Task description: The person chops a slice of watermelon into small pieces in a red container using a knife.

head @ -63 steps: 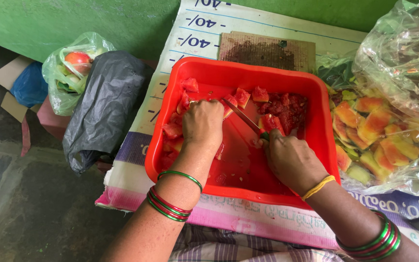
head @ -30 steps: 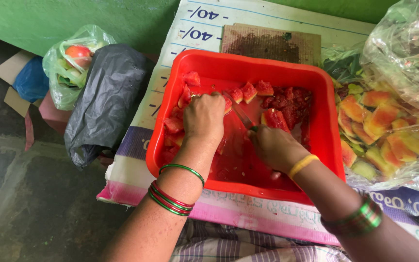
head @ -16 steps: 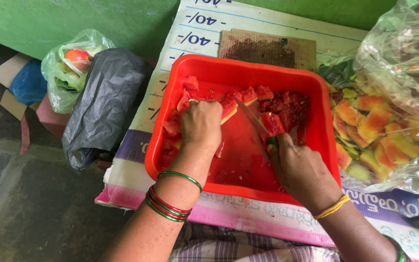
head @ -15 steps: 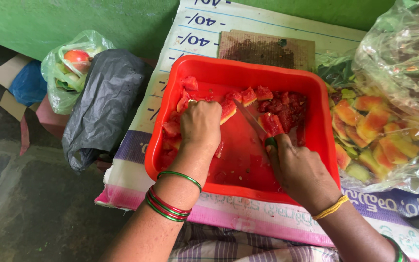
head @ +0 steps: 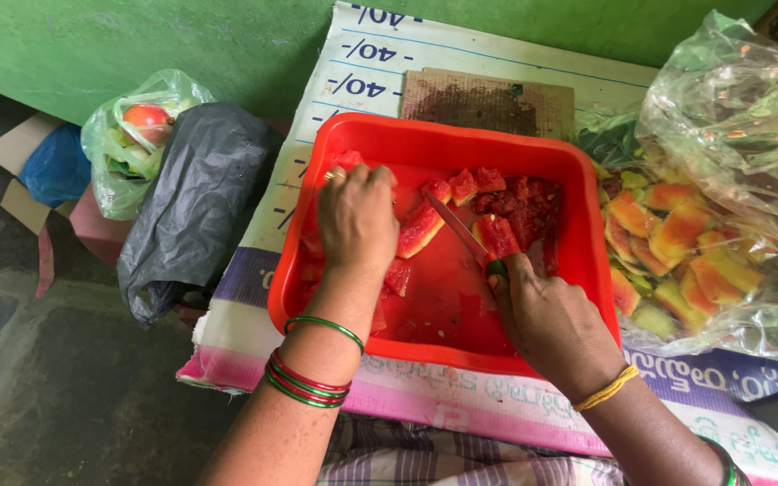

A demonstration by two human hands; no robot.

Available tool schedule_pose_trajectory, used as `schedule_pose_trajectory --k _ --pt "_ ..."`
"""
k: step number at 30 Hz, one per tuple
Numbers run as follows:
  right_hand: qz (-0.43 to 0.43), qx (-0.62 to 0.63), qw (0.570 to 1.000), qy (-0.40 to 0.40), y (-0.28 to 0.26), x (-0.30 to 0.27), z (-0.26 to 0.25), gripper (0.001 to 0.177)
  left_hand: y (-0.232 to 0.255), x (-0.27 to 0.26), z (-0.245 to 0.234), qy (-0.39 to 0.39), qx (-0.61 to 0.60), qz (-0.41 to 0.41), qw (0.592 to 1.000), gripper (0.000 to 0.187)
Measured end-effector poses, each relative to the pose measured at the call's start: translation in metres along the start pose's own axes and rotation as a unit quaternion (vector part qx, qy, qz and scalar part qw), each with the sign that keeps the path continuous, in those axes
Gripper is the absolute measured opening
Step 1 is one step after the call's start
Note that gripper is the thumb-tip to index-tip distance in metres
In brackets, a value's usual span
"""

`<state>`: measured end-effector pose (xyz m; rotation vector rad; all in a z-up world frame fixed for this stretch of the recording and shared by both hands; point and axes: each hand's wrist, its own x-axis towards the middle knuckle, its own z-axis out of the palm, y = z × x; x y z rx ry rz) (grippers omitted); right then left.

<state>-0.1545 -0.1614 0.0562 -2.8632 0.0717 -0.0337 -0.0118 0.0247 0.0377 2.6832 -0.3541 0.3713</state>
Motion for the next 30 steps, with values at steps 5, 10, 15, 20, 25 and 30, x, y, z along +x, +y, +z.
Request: schedule_pose_trajectory --k 5,10,15,20,25,30 --pt "-0.012 0.012 1.000 0.006 0.002 -0.002 -0.001 0.031 -0.007 0.000 0.002 0.077 0.098 0.033 0.992 0.008" --pt "0.010 -0.002 1.000 -0.017 0.002 -0.004 0.000 0.034 -0.007 0.002 0.015 -0.105 0.231 0.050 0.966 0.008" --pt "-0.025 0.011 0.999 0.018 0.001 -0.006 0.002 0.034 -0.005 0.000 0.027 -0.098 0.197 0.051 0.974 0.012" --pt "-0.003 0.023 0.999 0.025 0.005 -0.009 0.002 0.031 0.001 -0.007 0.017 -0.088 0.196 0.063 0.975 0.015" --pt "-0.007 0.028 1.000 0.011 0.019 -0.012 0.001 0.034 -0.007 0.006 -0.011 -0.006 0.168 0.075 0.983 0.026" --pt "-0.014 0.062 0.998 0.020 0.024 -0.013 0.001 0.035 -0.042 0.028 -0.046 0.069 0.172 0.058 0.981 0.021"
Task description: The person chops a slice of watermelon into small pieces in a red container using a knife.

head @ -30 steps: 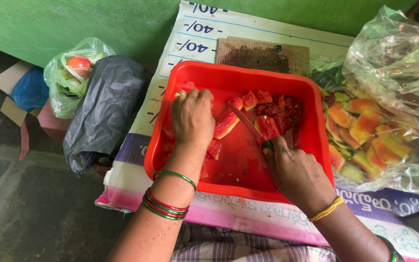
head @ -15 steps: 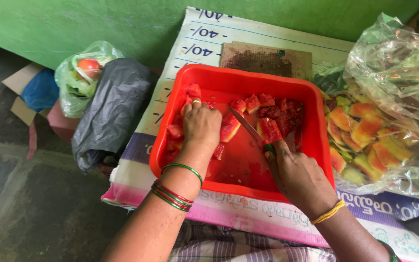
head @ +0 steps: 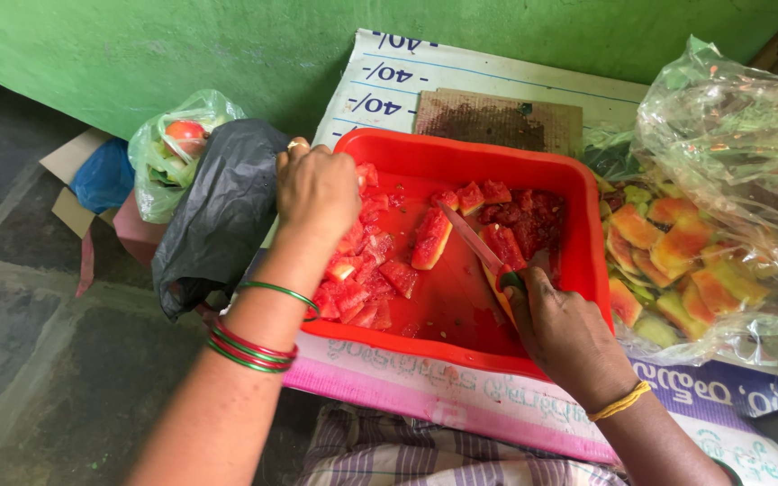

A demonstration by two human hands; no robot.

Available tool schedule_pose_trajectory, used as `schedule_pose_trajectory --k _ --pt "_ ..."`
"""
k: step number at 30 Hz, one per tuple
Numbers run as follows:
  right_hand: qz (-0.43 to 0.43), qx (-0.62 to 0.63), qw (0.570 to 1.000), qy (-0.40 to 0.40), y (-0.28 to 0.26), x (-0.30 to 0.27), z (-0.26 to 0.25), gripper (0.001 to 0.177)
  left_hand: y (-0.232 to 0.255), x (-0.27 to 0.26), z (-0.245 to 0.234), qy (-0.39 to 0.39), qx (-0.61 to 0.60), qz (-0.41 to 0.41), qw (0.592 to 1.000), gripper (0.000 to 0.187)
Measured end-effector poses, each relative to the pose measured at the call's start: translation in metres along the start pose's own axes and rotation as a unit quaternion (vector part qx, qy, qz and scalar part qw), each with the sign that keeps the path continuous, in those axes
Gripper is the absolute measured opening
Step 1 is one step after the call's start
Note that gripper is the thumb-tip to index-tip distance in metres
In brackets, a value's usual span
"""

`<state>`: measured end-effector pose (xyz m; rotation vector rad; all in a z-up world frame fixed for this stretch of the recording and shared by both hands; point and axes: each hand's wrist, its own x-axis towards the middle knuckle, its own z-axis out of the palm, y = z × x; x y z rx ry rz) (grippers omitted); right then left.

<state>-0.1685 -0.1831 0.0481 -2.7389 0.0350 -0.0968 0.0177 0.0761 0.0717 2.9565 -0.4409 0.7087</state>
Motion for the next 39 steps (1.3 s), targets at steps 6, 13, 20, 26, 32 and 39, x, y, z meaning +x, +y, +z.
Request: schedule_pose_trajectory --k 6,13,20,26,32,39 --pt "-0.003 0.001 1.000 -0.002 0.001 0.001 0.001 0.034 -0.009 -0.010 0.002 -0.006 -0.013 0.056 0.998 0.016" --pt "-0.001 -0.015 1.000 0.001 0.004 0.000 0.004 0.036 0.003 -0.029 -0.015 -0.074 0.017 0.093 0.993 0.029" --pt "0.009 -0.024 1.000 -0.004 0.001 0.001 0.002 0.039 0.021 -0.032 -0.017 -0.010 -0.024 0.106 0.994 0.029" --pt "0.003 -0.022 1.000 0.009 -0.003 0.000 0.001 0.047 0.087 -0.034 0.000 -0.237 -0.071 0.021 0.969 0.041" --pt "0.033 -0.020 0.999 0.004 -0.004 -0.004 -0.005 0.048 0.094 -0.029 0.052 -0.267 -0.007 0.005 0.964 0.022" --pt "0.001 -0.021 1.000 0.000 -0.002 0.001 0.003 0.039 0.065 -0.034 0.051 -0.223 -0.089 -0.008 0.971 0.011"
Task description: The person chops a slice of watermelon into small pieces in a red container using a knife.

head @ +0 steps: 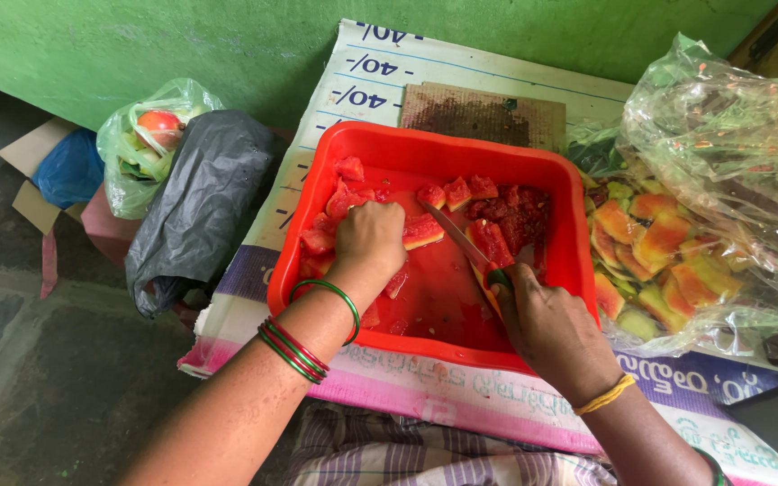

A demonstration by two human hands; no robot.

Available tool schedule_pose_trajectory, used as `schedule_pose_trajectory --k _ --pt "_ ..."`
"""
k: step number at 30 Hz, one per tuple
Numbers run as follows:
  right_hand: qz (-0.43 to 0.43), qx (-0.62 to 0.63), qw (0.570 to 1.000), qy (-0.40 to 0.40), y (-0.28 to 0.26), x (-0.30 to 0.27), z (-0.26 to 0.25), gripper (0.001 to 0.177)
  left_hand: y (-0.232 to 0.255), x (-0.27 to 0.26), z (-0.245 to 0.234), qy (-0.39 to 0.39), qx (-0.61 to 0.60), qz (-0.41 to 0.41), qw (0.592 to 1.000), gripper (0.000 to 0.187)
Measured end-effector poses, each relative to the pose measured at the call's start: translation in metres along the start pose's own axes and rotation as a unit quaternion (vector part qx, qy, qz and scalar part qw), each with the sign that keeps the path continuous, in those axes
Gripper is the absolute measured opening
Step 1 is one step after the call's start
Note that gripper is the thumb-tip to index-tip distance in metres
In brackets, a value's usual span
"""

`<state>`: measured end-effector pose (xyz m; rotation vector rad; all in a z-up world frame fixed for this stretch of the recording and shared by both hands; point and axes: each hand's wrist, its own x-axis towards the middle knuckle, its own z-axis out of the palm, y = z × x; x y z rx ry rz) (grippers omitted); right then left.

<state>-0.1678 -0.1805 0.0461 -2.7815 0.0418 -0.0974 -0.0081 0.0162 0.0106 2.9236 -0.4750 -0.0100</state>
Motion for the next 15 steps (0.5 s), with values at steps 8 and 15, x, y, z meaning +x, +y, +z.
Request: schedule_pose_trajectory --k 8,15 --pt "0.007 -0.034 0.999 -0.024 -0.012 0.012 0.011 0.034 0.009 -0.007 -0.014 0.015 -0.080 0.003 0.997 0.023" --pt "0.011 -0.098 0.993 -0.058 -0.013 0.017 0.021 0.033 0.008 -0.004 -0.005 0.021 -0.066 0.010 0.998 0.010"
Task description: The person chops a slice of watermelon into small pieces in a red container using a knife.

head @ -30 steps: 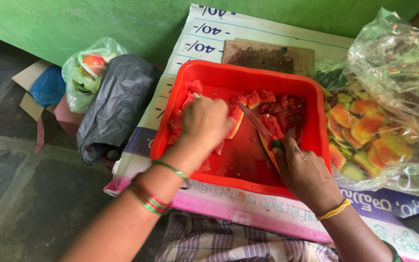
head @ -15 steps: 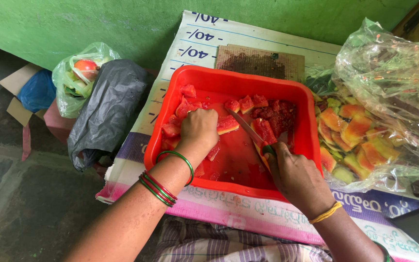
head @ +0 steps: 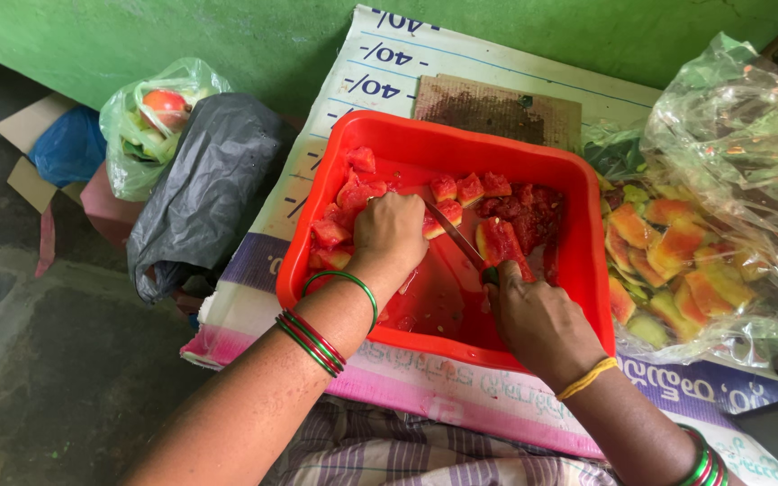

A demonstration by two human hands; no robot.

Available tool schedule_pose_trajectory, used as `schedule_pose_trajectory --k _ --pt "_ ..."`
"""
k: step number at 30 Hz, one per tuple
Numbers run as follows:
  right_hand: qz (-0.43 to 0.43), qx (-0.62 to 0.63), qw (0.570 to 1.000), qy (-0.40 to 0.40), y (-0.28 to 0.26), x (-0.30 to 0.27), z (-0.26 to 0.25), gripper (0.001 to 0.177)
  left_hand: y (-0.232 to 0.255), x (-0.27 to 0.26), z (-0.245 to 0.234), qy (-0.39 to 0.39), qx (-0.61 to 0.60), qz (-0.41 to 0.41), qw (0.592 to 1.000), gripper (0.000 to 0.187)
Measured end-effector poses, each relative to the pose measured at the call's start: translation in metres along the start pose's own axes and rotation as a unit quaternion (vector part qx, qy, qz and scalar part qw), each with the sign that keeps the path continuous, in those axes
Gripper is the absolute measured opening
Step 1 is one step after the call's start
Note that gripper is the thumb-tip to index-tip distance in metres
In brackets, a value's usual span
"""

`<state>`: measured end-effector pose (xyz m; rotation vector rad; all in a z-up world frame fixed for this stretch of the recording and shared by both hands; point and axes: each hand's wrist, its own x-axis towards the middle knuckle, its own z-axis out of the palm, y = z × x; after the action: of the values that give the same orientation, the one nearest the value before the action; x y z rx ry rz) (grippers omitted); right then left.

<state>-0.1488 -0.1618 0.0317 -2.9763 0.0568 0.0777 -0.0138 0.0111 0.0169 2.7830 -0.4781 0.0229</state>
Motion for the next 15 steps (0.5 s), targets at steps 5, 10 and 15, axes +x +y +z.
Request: schedule_pose_trajectory --k 5,10,15 --pt "-0.041 -0.105 0.993 -0.024 0.006 0.013 0.017 0.035 0.001 0.004 0.003 -0.009 0.010 -0.015 1.000 0.009" --pt "-0.052 -0.128 0.986 -0.097 0.019 0.031 0.042 0.022 0.000 0.006 0.004 -0.030 0.002 -0.027 0.999 0.009" --pt "-0.058 -0.153 0.980 -0.115 0.026 0.039 0.062 0.023 -0.001 0.006 0.006 -0.010 -0.010 -0.027 1.000 0.006"
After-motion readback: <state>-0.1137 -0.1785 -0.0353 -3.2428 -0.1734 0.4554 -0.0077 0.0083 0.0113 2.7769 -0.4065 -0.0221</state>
